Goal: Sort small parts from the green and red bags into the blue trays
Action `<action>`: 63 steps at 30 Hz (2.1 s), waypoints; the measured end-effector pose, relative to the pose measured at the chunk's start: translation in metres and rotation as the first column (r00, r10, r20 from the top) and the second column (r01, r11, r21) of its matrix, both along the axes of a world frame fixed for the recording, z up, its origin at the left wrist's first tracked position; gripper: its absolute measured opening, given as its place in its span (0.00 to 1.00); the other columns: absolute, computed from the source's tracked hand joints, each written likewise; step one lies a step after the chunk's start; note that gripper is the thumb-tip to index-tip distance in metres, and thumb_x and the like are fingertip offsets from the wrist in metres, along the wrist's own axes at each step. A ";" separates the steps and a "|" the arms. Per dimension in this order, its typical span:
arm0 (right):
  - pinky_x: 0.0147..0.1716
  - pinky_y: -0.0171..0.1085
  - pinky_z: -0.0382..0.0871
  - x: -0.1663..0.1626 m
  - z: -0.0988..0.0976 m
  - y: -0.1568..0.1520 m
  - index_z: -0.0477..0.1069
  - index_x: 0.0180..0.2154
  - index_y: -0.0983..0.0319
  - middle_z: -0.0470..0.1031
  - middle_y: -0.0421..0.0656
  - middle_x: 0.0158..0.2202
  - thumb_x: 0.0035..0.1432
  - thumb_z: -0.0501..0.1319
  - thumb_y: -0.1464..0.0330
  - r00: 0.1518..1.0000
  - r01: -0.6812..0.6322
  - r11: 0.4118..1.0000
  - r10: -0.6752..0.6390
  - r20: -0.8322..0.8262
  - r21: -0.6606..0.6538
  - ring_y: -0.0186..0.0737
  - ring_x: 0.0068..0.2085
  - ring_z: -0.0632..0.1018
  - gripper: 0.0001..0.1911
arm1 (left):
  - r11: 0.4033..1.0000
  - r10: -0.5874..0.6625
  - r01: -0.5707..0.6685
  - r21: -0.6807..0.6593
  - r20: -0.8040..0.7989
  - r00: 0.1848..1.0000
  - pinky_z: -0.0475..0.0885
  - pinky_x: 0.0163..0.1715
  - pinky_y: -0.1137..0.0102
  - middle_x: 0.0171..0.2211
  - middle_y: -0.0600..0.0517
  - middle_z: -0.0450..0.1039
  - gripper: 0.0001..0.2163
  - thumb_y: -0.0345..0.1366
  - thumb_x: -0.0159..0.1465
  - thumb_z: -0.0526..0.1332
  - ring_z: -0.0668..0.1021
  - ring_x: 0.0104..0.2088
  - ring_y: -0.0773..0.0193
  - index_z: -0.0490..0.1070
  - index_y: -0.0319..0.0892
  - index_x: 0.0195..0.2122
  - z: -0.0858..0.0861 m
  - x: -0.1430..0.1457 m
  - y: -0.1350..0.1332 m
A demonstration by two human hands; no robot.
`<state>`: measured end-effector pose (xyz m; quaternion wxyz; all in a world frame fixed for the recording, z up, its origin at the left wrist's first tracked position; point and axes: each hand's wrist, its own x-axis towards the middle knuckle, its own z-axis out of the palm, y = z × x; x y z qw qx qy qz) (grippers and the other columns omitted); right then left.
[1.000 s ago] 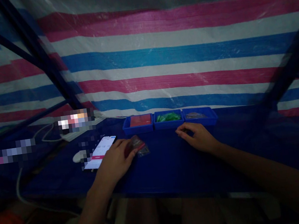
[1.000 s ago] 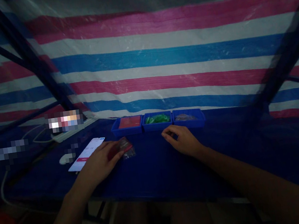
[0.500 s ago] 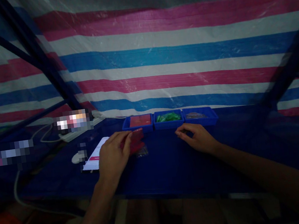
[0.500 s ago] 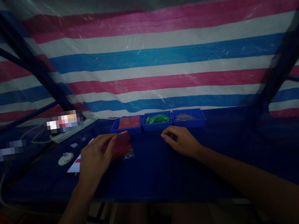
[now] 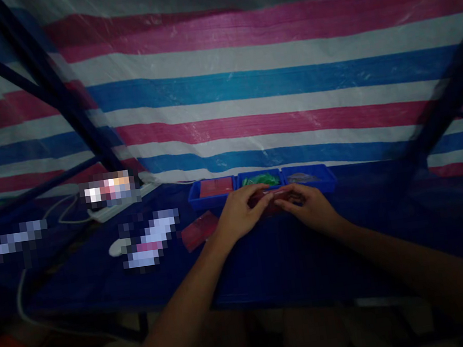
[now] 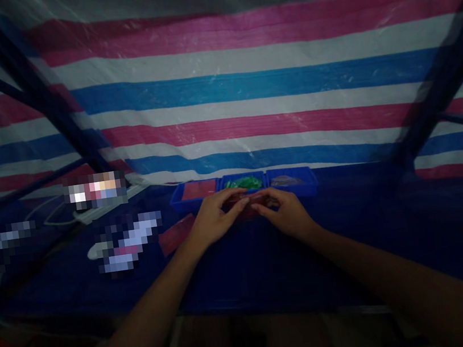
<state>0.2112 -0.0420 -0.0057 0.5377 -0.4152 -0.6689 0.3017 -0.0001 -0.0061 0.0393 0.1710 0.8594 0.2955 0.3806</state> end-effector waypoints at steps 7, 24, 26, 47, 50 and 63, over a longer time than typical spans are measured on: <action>0.48 0.47 0.78 0.002 -0.004 0.007 0.75 0.47 0.57 0.81 0.46 0.46 0.61 0.66 0.58 0.993 0.072 0.997 -0.073 -0.088 -0.018 0.47 0.45 0.82 0.15 | 0.997 0.073 -0.073 0.035 -0.005 0.997 0.75 0.46 0.62 0.45 0.48 0.80 0.10 0.38 0.71 0.59 0.81 0.44 0.57 0.76 0.43 0.50 -0.023 -0.011 0.007; 0.51 0.50 0.76 0.001 0.009 -0.005 0.72 0.57 0.53 0.79 0.45 0.46 0.61 0.67 0.60 0.979 0.184 0.964 -0.197 0.050 0.190 0.48 0.46 0.80 0.23 | 0.992 -0.013 0.023 -0.126 0.082 0.997 0.74 0.47 0.63 0.44 0.49 0.82 0.08 0.36 0.68 0.62 0.82 0.44 0.57 0.78 0.44 0.46 -0.022 -0.002 -0.002; 0.52 0.50 0.76 0.000 0.007 -0.004 0.72 0.55 0.55 0.80 0.46 0.46 0.57 0.70 0.59 0.979 0.203 0.965 -0.198 -0.045 0.163 0.48 0.47 0.81 0.25 | 0.985 -0.017 0.034 -0.167 0.102 0.995 0.75 0.46 0.64 0.42 0.49 0.82 0.07 0.36 0.67 0.63 0.82 0.42 0.58 0.78 0.43 0.45 -0.024 -0.002 -0.002; 0.53 0.48 0.78 0.000 -0.003 0.007 0.69 0.54 0.58 0.80 0.48 0.48 0.57 0.70 0.61 0.990 -0.018 0.999 0.014 -0.138 -0.032 0.46 0.49 0.82 0.25 | 0.970 0.122 -0.034 -0.239 0.365 0.923 0.77 0.47 0.62 0.44 0.45 0.81 0.16 0.44 0.65 0.66 0.82 0.44 0.56 0.75 0.40 0.49 -0.025 -0.005 0.007; 0.55 0.49 0.77 -0.004 -0.001 0.003 0.64 0.61 0.56 0.78 0.47 0.51 0.52 0.73 0.62 0.996 -0.025 1.000 0.024 -0.091 -0.015 0.46 0.52 0.81 0.37 | 0.959 0.082 0.036 -0.282 0.394 0.915 0.78 0.44 0.63 0.43 0.45 0.81 0.20 0.43 0.63 0.68 0.83 0.41 0.57 0.72 0.41 0.54 -0.024 -0.005 0.006; 0.50 0.46 0.79 0.002 -0.004 0.010 0.74 0.44 0.59 0.82 0.46 0.42 0.48 0.75 0.59 0.979 -0.034 0.994 0.012 -0.204 -0.103 0.44 0.44 0.84 0.23 | 0.978 0.087 -0.033 -0.204 0.260 0.962 0.75 0.45 0.62 0.40 0.48 0.81 0.13 0.45 0.64 0.67 0.81 0.40 0.58 0.79 0.42 0.44 -0.021 -0.004 0.000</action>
